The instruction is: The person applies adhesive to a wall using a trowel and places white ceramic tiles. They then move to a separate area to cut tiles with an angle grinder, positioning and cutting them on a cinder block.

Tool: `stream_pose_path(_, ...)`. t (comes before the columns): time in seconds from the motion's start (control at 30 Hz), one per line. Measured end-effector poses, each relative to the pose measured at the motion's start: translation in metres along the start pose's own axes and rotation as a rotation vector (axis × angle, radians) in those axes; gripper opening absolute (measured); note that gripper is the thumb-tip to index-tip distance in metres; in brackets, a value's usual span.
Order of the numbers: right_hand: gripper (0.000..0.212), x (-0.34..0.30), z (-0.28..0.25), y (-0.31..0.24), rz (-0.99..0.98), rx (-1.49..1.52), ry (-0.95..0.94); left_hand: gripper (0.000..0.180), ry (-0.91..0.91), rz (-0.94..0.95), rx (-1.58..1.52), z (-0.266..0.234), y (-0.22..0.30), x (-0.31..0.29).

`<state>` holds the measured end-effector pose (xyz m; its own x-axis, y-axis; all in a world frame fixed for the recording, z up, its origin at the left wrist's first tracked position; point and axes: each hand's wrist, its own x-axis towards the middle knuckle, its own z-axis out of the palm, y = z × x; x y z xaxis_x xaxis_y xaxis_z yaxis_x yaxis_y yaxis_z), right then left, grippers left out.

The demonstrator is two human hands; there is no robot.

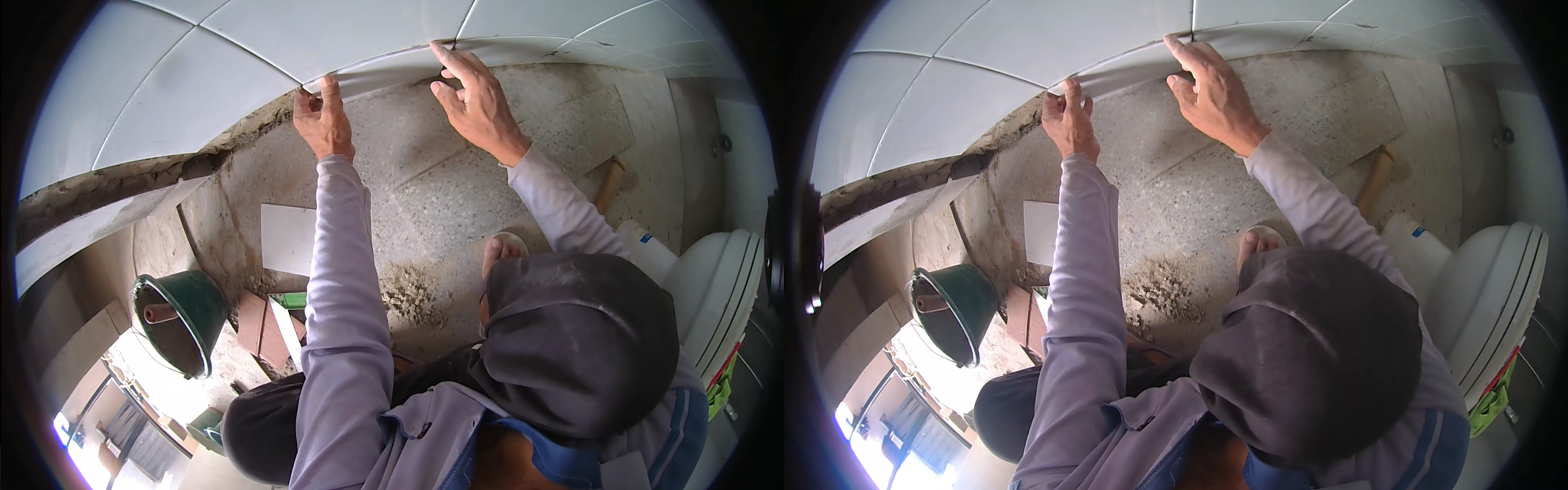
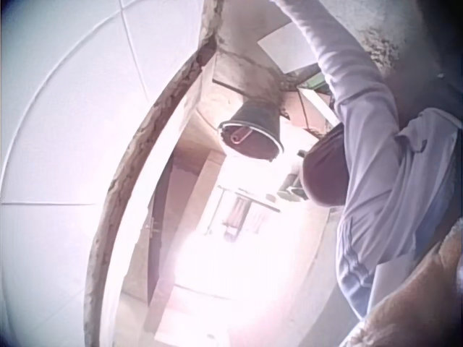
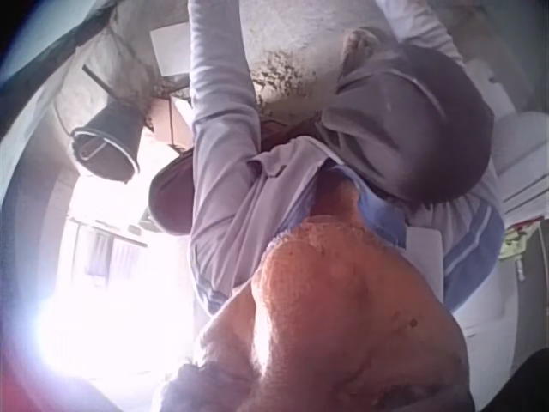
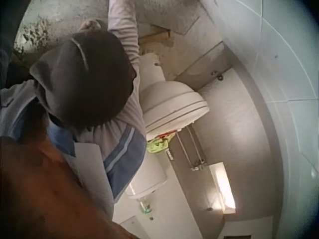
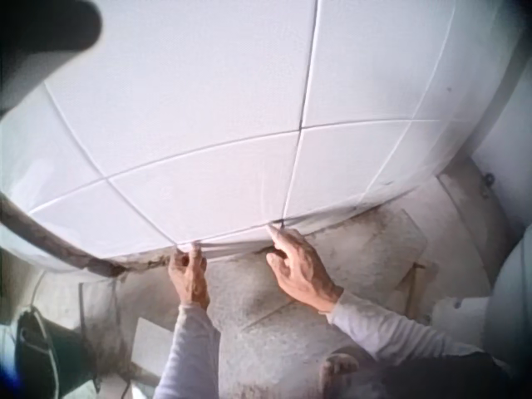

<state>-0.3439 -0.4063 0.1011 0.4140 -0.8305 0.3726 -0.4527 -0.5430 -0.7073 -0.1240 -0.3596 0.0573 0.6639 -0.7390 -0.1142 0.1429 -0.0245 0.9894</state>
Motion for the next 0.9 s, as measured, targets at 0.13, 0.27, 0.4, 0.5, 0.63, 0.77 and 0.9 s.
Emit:
stream_pose_path(0.13, 0.055, -0.001, 0.002, -0.005, -0.008, -0.152, -0.072, 0.029, 0.042, 0.066, 0.056, 0.001, -0.006, 0.003)
stream_pose_path(0.27, 0.06, -0.007, 0.006, -0.004, -0.036, -0.358, -0.083, 0.023, 0.094, -0.001, -0.07, 0.012, 0.008, -0.006)
stream_pose_path(0.4, 0.063, -0.002, 0.001, 0.002, -0.084, -0.417, -0.091, 0.02, 0.158, -0.028, -0.034, 0.018, 0.024, -0.01)
stream_pose_path(0.5, 0.063, -0.002, -0.003, 0.004, -0.08, -0.419, -0.114, 0.011, 0.136, -0.056, -0.147, 0.016, 0.024, -0.006)
stream_pose_path(0.63, 0.063, -0.002, -0.003, -0.001, -0.086, -0.396, -0.106, 0.012, 0.058, -0.082, -0.215, 0.008, 0.026, -0.004)
stream_pose_path(0.77, 0.064, -0.005, -0.005, -0.002, -0.043, -0.373, -0.142, 0.011, 0.05, -0.083, -0.227, 0.009, 0.023, -0.005)
stream_pose_path(0.9, 0.057, -0.017, -0.008, 0.003, -0.076, -0.356, -0.139, 0.01, 0.074, -0.099, -0.228, 0.014, 0.021, -0.005)
